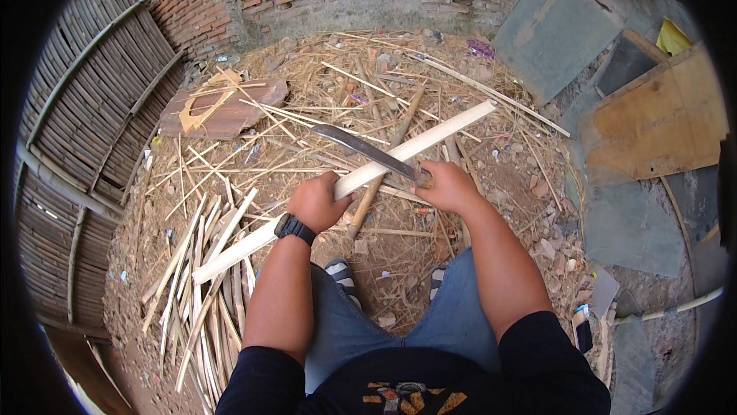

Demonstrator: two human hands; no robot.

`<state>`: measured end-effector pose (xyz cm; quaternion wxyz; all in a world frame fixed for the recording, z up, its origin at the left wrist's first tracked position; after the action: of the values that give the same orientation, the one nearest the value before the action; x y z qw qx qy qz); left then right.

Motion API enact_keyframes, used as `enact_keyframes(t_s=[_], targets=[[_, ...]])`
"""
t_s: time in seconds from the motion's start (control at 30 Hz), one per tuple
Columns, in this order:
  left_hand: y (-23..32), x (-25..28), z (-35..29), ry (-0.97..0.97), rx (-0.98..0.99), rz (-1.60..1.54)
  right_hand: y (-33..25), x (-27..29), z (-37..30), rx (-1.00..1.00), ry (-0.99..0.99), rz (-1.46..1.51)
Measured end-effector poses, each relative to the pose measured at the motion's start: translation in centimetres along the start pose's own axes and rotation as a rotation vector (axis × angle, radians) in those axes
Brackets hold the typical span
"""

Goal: The person sits on the ground and uses a curved blade to shave a long piece of bamboo, removing thin strips to smooth and shape it. They repeatedly adjust the bamboo and the tool, occasionally using a wooden stick to assist in splitting or peeling the material.

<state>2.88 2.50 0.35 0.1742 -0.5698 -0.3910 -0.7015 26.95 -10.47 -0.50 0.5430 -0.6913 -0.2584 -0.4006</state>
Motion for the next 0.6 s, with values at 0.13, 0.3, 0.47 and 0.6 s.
enact_keyframes(t_s=[0.13,0.3,0.47,0.6], targets=[[-0.1,-0.3,0.2,-0.015,-0.015,0.019,0.1,-0.4,0.2,0.029,0.038,-0.054],[0.1,-0.2,0.1,-0.03,0.012,0.012,0.0,-0.5,0.2,0.007,-0.002,-0.049],[-0.2,-0.5,0.0,-0.05,0.019,0.007,-0.6,-0.8,0.3,-0.035,-0.085,-0.042],[0.4,-0.3,0.0,-0.073,-0.025,0.002,0.0,-1.8,0.6,-0.01,-0.093,-0.017]])
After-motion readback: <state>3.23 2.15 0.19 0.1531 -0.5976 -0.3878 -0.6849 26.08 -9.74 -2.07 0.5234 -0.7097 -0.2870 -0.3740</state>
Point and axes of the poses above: each hand's wrist, its own z-axis towards the middle knuckle, its own x-axis out of the back of the hand, y = z × x, the point moved 4 cm from there along z, towards the middle knuckle, and after that the axes turned 4 degrees about -y, right-handed, at the moved point
